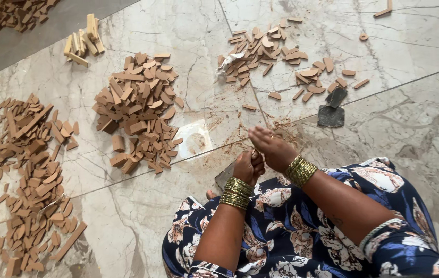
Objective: The person sits on a tiled floor among piles of small wooden craft cutouts and repeatedly picks up individual pieces, rubbing and working their surfaces between their hands before setting them back down. They continue handling pieces one at a time throughout the episode.
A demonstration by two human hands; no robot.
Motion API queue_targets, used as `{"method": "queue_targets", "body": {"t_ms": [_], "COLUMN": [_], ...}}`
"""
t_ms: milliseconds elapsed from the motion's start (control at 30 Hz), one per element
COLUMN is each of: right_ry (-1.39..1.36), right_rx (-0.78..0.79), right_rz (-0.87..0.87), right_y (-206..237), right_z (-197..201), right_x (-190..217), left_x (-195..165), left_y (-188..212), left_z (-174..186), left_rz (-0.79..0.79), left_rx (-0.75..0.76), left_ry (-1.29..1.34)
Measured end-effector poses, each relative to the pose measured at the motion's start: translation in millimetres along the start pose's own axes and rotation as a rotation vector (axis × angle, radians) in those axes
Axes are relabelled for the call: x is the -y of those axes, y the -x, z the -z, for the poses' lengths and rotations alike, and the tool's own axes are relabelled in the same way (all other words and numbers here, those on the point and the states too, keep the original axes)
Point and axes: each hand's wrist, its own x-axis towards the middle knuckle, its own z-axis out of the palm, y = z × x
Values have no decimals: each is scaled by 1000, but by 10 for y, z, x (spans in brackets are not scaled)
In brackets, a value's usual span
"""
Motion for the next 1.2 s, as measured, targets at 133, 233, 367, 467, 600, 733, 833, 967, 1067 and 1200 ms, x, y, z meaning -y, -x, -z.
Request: {"method": "queue_targets", "body": {"t_ms": [133,233,367,467,600,733,833,967,1067,1200], "right_ry": [-7,-133,-53,43,-299,-691,-898,-807,-769,-1121], "right_rx": [5,-82,-199,-192,-101,-124,100,128,225,207], "right_rz": [-245,-181,107,69,-329,-453,-507,-474,-595,-902], "right_y": [-8,40,58,-6,-63,-23,25,119,138,95], "right_z": [52,56,-5,-10,71,137,132,49,-46,-83], "right_x": [-199,-121,69,0,-154,39,227,111,-191,-397], "left_x": [23,0,-16,17,74,116,172,308,419,405], "left_y": [6,21,38,56,22,-92,-130,-52,-11,-60], "left_z": [27,8,-28,1,93,138,121,85,51,65], "left_rz": [37,-14,-2,-19,-75,-224,-441,-460,-510,-348], "left_rx": [16,-13,-46,61,67,-172,-201,-92,-13,-41], "left_ry": [26,7,66,86,71,-401,-1084,-1120,-1016,-724]}}
